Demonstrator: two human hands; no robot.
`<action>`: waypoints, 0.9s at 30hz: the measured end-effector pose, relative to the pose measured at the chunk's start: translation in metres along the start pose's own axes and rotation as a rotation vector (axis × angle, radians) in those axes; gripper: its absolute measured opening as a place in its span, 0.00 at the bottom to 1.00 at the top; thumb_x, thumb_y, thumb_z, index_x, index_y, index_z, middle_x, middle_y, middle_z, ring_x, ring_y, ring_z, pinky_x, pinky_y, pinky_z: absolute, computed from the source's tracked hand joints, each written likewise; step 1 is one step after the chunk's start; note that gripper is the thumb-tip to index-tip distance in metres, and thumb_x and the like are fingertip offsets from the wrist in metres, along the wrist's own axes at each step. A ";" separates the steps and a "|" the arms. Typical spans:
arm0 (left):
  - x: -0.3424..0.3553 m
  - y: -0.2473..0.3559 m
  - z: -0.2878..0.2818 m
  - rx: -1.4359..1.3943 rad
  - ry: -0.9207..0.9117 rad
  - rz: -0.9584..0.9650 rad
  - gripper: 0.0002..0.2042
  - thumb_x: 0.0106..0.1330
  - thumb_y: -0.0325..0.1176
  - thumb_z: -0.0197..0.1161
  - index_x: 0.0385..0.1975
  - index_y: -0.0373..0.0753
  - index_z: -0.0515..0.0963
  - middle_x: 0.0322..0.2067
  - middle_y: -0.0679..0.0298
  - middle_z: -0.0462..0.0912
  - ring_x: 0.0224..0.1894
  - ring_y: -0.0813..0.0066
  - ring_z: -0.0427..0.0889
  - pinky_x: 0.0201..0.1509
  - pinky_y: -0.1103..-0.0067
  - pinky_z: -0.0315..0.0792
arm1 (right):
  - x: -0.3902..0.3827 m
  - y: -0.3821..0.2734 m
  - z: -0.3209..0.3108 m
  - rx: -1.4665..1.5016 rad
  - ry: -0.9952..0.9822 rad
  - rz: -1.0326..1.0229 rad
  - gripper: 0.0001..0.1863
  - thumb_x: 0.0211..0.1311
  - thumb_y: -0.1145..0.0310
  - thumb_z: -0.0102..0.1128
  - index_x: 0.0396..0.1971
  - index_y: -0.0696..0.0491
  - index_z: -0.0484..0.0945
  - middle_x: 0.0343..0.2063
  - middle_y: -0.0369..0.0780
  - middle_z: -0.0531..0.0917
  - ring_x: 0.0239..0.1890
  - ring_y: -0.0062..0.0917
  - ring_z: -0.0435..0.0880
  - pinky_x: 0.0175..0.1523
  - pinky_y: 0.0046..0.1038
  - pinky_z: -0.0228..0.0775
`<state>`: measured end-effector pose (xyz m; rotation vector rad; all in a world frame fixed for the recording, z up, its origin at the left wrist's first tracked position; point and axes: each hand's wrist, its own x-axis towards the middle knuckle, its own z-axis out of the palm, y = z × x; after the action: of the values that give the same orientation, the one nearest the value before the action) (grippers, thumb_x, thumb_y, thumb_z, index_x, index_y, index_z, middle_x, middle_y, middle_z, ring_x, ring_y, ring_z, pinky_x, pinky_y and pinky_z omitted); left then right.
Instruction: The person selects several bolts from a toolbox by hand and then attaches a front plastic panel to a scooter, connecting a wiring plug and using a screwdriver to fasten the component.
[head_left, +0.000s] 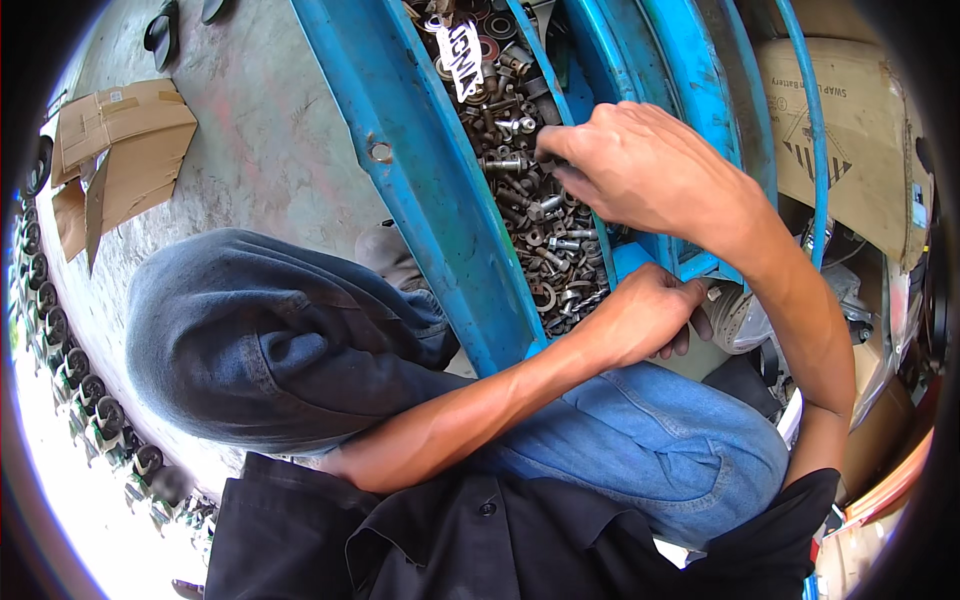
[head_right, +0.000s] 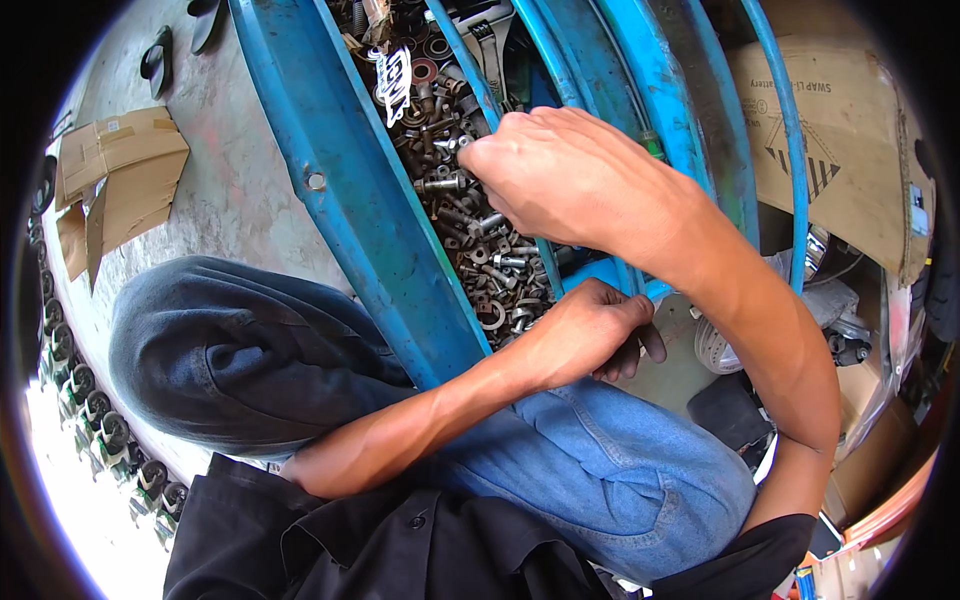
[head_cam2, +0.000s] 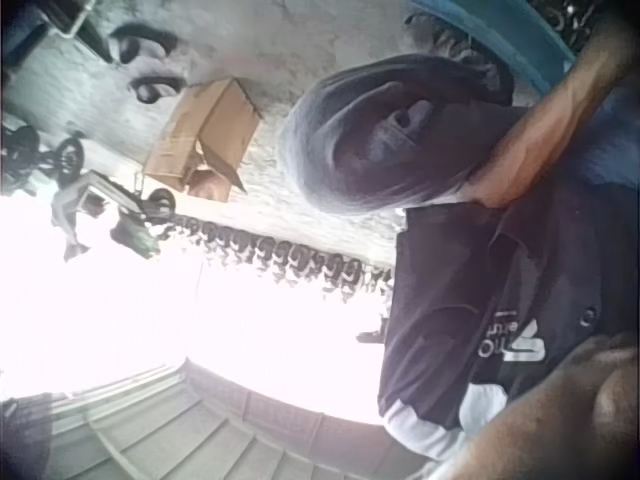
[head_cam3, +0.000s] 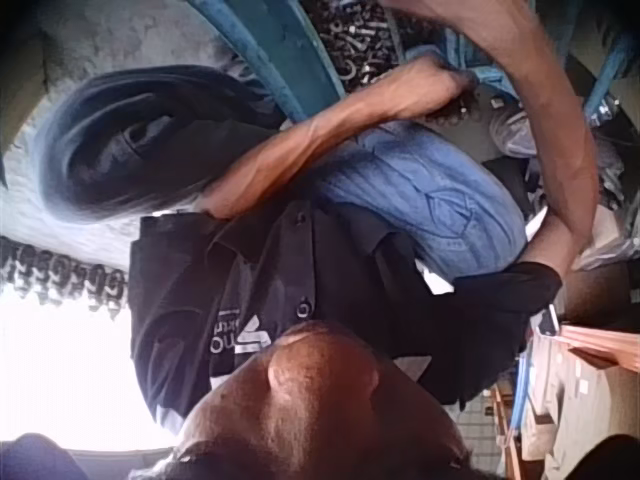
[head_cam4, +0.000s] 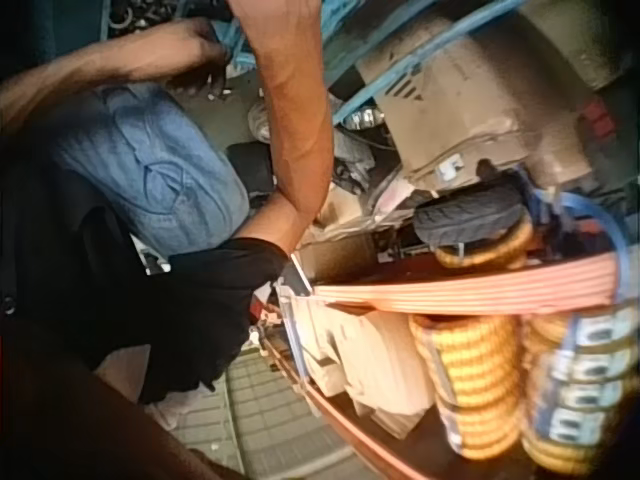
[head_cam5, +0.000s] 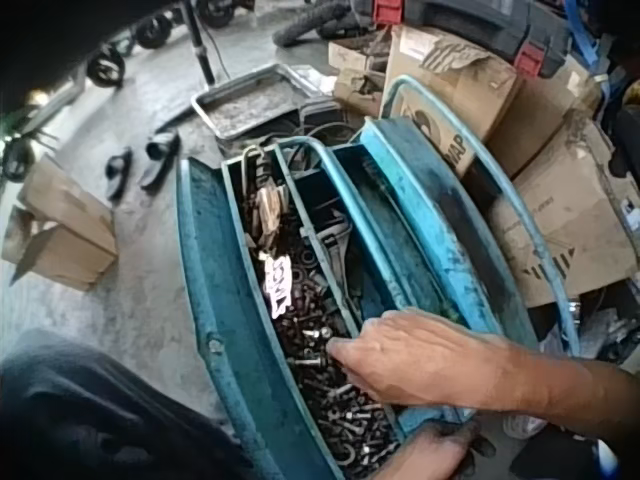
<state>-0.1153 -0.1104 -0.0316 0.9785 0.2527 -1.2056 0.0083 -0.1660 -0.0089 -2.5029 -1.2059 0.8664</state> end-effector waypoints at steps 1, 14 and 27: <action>0.000 0.000 0.000 0.000 -0.002 0.001 0.23 0.75 0.41 0.47 0.27 0.32 0.83 0.15 0.64 0.76 0.16 0.78 0.72 0.23 0.77 0.67 | 0.001 0.002 0.007 -0.043 0.130 -0.054 0.06 0.57 0.73 0.57 0.32 0.59 0.78 0.25 0.53 0.82 0.32 0.49 0.84 0.39 0.47 0.76; 0.001 -0.001 -0.001 0.017 -0.002 0.008 0.23 0.75 0.42 0.47 0.27 0.31 0.84 0.15 0.64 0.76 0.16 0.77 0.73 0.24 0.76 0.69 | 0.016 0.006 0.030 -0.160 0.341 -0.113 0.02 0.57 0.74 0.58 0.27 0.55 0.78 0.19 0.49 0.81 0.28 0.42 0.86 0.32 0.44 0.77; 0.001 0.000 0.000 0.029 0.025 0.085 0.21 0.74 0.39 0.45 0.28 0.30 0.80 0.18 0.58 0.79 0.17 0.71 0.77 0.25 0.72 0.71 | 0.006 -0.030 0.003 0.018 -0.082 0.224 0.39 0.56 0.72 0.56 0.68 0.71 0.56 0.21 0.59 0.82 0.27 0.53 0.85 0.40 0.48 0.79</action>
<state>-0.1148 -0.1111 -0.0323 1.0204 0.2114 -1.1236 -0.0093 -0.1423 -0.0003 -2.6470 -0.9474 1.0366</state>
